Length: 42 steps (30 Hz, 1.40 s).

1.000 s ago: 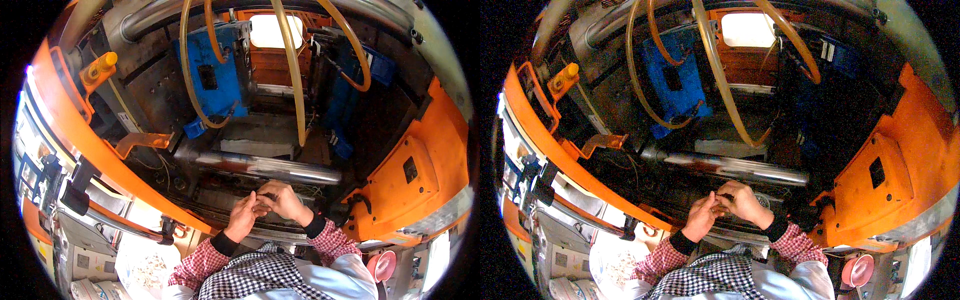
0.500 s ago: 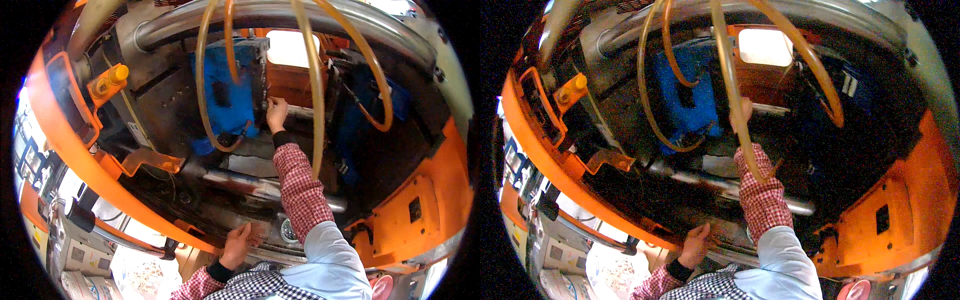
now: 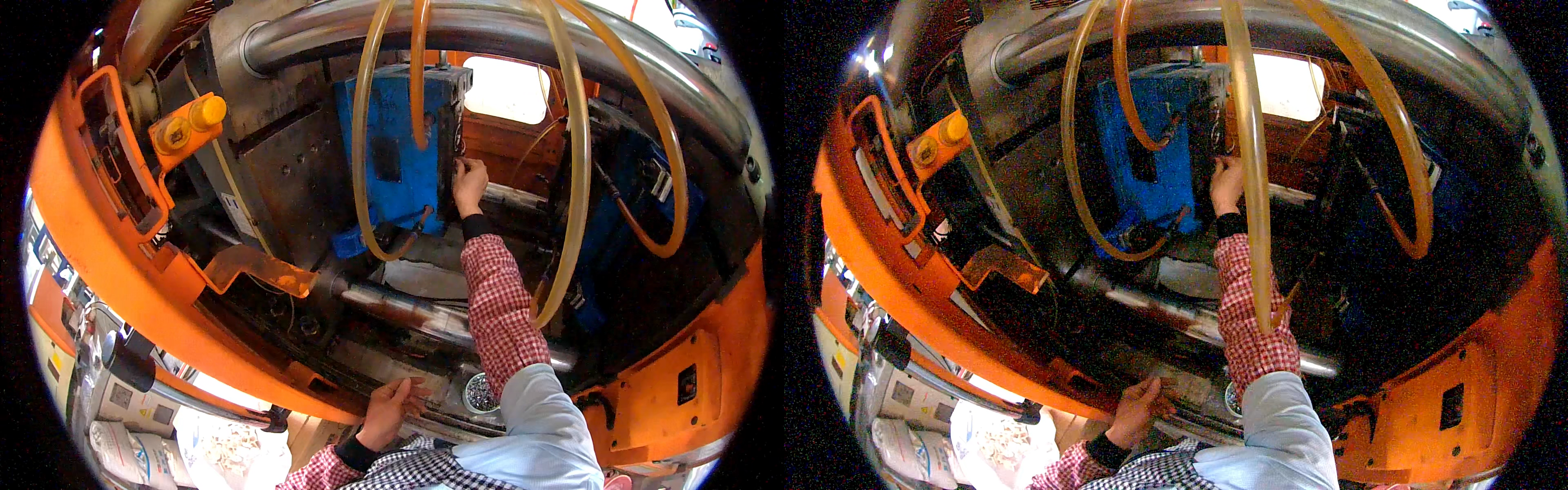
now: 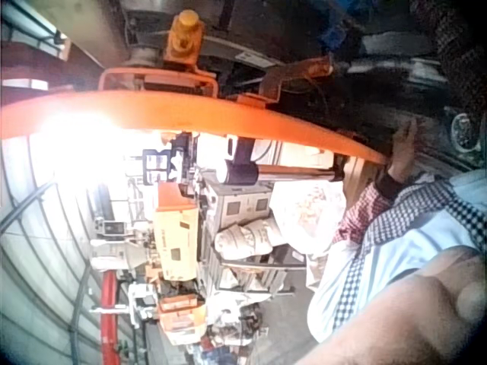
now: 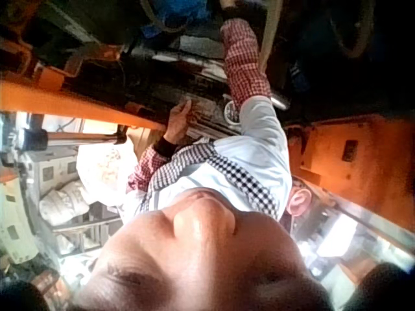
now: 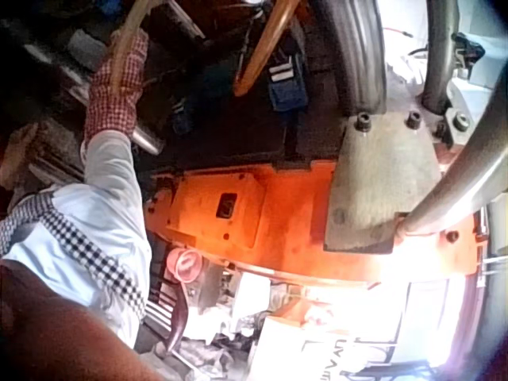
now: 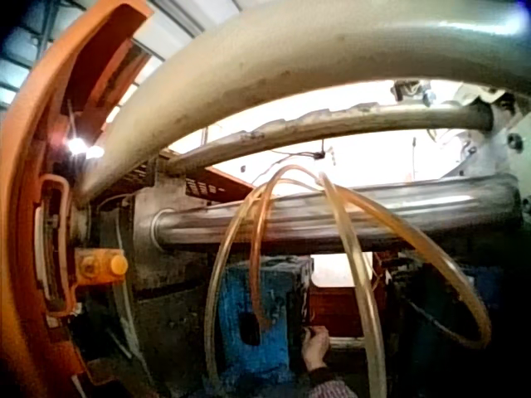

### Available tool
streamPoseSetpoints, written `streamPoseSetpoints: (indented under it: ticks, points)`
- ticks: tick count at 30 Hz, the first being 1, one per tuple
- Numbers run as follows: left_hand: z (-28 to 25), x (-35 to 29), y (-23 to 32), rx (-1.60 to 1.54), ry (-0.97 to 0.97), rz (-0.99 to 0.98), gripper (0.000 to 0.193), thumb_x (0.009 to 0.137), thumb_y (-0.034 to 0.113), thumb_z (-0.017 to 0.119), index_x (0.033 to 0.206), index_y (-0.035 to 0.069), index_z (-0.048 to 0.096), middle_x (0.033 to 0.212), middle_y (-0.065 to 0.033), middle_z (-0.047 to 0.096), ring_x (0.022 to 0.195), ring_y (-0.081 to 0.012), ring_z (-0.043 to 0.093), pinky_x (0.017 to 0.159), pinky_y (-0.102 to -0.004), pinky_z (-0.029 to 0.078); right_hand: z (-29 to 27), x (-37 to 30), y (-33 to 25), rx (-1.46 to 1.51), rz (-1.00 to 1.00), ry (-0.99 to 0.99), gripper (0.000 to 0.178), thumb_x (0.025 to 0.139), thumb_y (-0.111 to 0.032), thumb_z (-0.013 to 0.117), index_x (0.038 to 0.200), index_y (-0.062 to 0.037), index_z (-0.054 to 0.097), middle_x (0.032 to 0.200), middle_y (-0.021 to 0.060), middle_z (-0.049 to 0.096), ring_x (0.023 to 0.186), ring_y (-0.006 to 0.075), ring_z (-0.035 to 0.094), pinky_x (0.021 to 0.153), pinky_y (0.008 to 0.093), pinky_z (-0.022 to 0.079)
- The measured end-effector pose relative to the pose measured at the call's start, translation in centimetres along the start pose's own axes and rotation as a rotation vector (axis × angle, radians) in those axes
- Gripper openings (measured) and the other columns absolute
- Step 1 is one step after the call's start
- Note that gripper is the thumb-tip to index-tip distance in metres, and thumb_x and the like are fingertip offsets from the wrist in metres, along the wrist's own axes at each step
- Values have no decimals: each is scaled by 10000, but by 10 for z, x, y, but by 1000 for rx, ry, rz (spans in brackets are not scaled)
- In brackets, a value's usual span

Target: The person assembles small white plastic components by hand, repeatedly inserting pieces into a machine cavity and retrieving them. They also handle a bag of shredded material and use a spray can on the machine interior.

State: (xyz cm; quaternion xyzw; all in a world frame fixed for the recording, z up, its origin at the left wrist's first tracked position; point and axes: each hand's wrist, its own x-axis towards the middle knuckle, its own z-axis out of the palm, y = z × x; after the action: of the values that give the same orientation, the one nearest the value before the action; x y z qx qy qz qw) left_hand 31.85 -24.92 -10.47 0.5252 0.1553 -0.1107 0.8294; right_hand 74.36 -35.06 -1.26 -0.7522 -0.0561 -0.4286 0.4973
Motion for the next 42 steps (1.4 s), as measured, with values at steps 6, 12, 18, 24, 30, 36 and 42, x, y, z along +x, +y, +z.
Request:
streamPoseSetpoints:
  ticks: [6,12,18,24,30,36,42]
  points:
    - [-19,10,-17,58,15,43,334,974,229,412,1185,-11,505,747,-36,568,643,-114,539,617,-254,453,8,-14,2,-284,-248,-23,327,710,-1,522,1016,16,637,1066,193,554,966,370,480,875,422,398]
    - [-7,8,-10,-41,-38,117,290,972,269,415,962,9,543,757,-65,597,688,-132,579,598,-250,441,-50,-30,-15,-172,-315,-101,268,730,-24,562,984,18,634,1026,212,562,939,362,512,844,417,415]
    - [-2,7,3,-7,-89,113,391,952,374,437,966,5,565,782,-82,627,592,-129,562,521,-248,436,-206,-192,-118,227,-207,-1165,208,728,-148,702,849,16,662,785,159,641,712,240,626,647,330,489]
    - [16,8,-3,-86,-340,135,407,974,333,367,1045,-11,573,975,-122,634,908,-246,621,799,-352,500,-251,-235,-99,299,-41,-1154,161,733,-99,698,860,-2,680,788,120,661,718,229,630,635,310,494]
    - [17,13,-7,-191,-329,190,300,972,250,395,1040,0,548,1006,-95,604,930,-232,600,847,-414,494,-259,-251,-107,276,-195,-957,163,732,-76,689,885,-20,688,908,129,657,799,265,624,703,332,504]
    - [13,9,1,-183,-299,201,352,965,286,411,1084,-31,509,1092,-153,581,1013,-261,576,862,-395,483,-244,-254,-106,445,177,-677,89,837,-68,570,860,13,600,833,103,655,778,167,636,689,301,501]
    - [10,3,-8,-97,-205,154,382,968,290,404,1103,-57,486,1052,-208,600,949,-301,612,804,-367,510,-171,-167,-69,848,310,-285,123,886,-74,532,932,34,567,884,125,646,789,181,635,724,275,513]
